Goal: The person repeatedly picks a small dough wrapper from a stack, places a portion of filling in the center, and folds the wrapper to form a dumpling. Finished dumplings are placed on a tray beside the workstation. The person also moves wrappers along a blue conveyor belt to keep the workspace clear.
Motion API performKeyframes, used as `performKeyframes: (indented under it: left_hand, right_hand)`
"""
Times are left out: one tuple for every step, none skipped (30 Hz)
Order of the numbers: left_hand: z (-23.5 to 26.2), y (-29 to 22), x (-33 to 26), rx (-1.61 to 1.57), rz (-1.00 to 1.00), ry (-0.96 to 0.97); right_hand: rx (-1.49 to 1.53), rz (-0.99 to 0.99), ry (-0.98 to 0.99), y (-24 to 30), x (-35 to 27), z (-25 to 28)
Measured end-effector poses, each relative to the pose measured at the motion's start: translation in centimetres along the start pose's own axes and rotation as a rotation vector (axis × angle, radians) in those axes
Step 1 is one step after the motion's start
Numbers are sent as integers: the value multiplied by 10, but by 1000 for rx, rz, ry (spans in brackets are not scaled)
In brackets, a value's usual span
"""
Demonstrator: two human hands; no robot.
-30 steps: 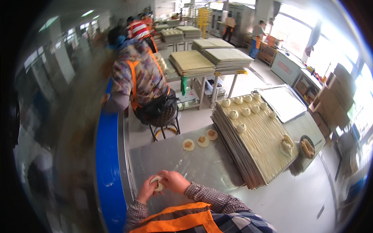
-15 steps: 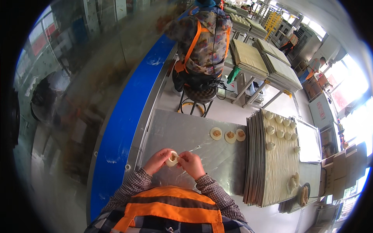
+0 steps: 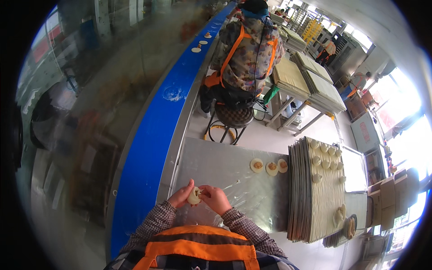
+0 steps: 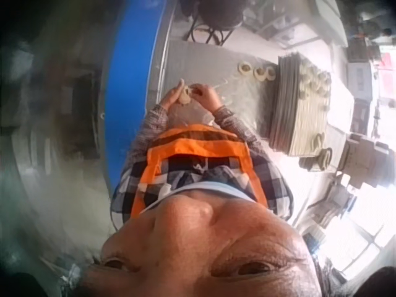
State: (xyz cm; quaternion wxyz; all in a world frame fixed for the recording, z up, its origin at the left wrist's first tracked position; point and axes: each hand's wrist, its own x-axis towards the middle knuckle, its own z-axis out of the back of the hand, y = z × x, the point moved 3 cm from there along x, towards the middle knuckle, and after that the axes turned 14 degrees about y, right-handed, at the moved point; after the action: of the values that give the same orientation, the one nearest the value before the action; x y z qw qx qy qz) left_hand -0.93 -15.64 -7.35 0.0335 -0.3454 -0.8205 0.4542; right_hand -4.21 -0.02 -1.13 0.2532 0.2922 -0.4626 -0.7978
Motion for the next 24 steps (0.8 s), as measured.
performKeyframes:
  left_hand:
    - [3, -2, -1, -32, -7, 2]
    - [4, -3, -2, -61, -20, -5]
    - [6, -6, -2, 64, -43, -43]
    - [8, -8, -3, 191, -74, -91]
    - [10, -10, -4, 323, -96, -133]
    - [12, -9, -4, 255, -91, -161]
    - [15, -8, -4, 198, -79, -181]
    - [19, -7, -3, 143, -72, -199]
    - [23, -8, -1, 125, -108, -169]
    - [26, -9, 0, 103, -142, -140]
    - [28, -10, 0, 79, -176, -114]
    - [30, -10, -1, 59, -162, -86]
    - [31, -10, -2, 42, -150, -59]
    - [32, -9, -3, 27, -94, -72]
    - [30, -12, -5, 50, -160, -61]
    - [29, -12, -7, 71, -182, -92]
    - [28, -15, -9, 80, -230, -100]
    - [26, -16, -12, 146, -263, -164]
    - [25, -18, -14, 203, -325, -206]
    - [24, -20, -17, 263, -383, -248]
    - [23, -21, -18, 335, -418, -274]
    - [25, -23, -20, 406, -451, -299]
    - [25, -22, -22, 483, -477, -312]
    - [30, -21, -20, 334, -399, -263]
  right_hand:
    - [-11, -32, 24, -3, 4, -3]
    - [6, -55, -8, -5, 8, -4]
    - [42, -95, -30, -8, 11, -4]
    - [97, -153, -50, -10, 13, -4]
    - [-124, -38, -62, -5, 16, -4]
    - [-325, 60, -73, 0, 18, -6]
    - [-528, 165, -103, 6, 19, -9]
    - [-269, 72, -106, 3, 22, -9]
    - [-13, -14, -126, -1, 24, -11]
    - [282, -85, -118, -4, 26, -14]
    - [261, -131, -107, -5, 28, -15]
    - [278, -160, -73, -6, 31, -17]
    - [294, -186, -39, -7, 33, -18]
    - [307, -208, -35, -9, 34, -18]
    - [317, -231, -31, -11, 37, -18]
    - [327, -276, -47, -14, 37, -17]
    - [385, -218, -38, -13, 40, -18]
    - [448, -182, -44, -14, 40, -19]
    - [516, -127, -26, -12, 42, -21]
    - [484, -152, -30, -12, 43, -22]
    - [458, -161, -14, -10, 44, -24]
    - [424, -214, 10, -10, 45, -26]
    - [234, -135, -6, -4, 45, -25]
    - [40, -102, -18, 1, 47, -24]
